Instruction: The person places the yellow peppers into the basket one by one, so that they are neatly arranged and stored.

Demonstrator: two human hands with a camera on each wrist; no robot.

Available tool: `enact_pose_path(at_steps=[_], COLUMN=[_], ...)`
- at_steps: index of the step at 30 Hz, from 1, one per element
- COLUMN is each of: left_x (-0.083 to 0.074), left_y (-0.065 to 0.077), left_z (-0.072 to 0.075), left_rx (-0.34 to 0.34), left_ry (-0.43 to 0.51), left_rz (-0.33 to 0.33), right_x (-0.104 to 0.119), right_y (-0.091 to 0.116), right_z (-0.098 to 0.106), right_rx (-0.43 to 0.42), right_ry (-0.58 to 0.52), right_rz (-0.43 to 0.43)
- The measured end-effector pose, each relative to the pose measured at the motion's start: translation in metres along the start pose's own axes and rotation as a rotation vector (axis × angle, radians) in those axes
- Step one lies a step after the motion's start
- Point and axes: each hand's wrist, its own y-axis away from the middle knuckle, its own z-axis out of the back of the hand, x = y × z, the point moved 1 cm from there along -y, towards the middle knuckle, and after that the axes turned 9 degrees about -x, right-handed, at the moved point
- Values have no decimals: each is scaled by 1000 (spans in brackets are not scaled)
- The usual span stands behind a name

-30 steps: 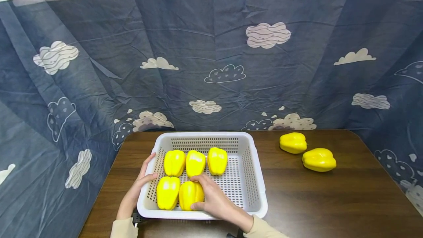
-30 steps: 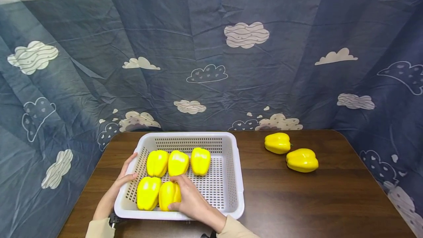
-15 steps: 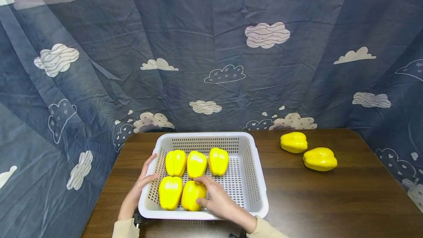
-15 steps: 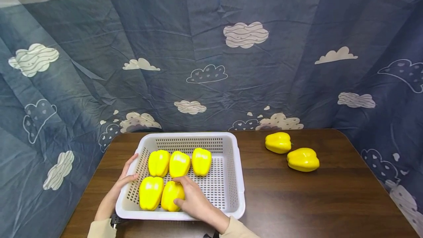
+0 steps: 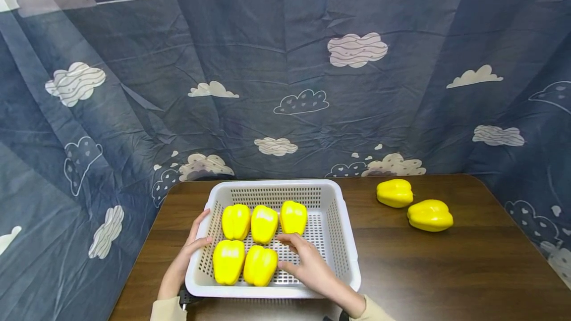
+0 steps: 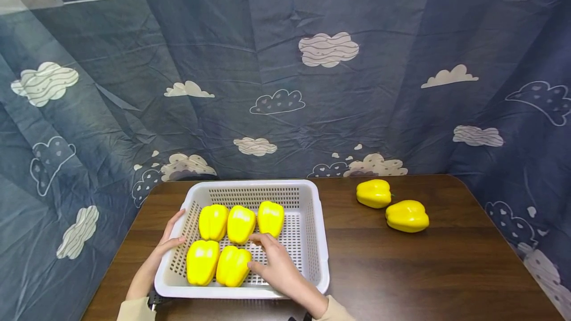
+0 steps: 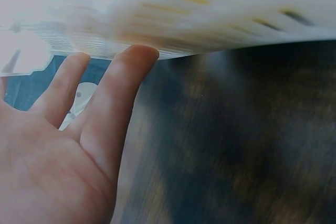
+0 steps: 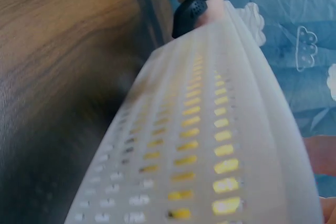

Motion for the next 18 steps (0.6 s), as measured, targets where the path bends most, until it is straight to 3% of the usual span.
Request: enact_pose_path(at_steps=[6,18], left_x=[3,3], left_y=[0,-2], left_z=[1,1], left_rx=[7,12], left_ry=[18,16], left_rz=[3,-34], right_x=[-3,-12], right_y=[3,6], right_z=[13,37], right_rx=[-27,-125], right_ry=[-56,-64], right_rz=[-31,-78])
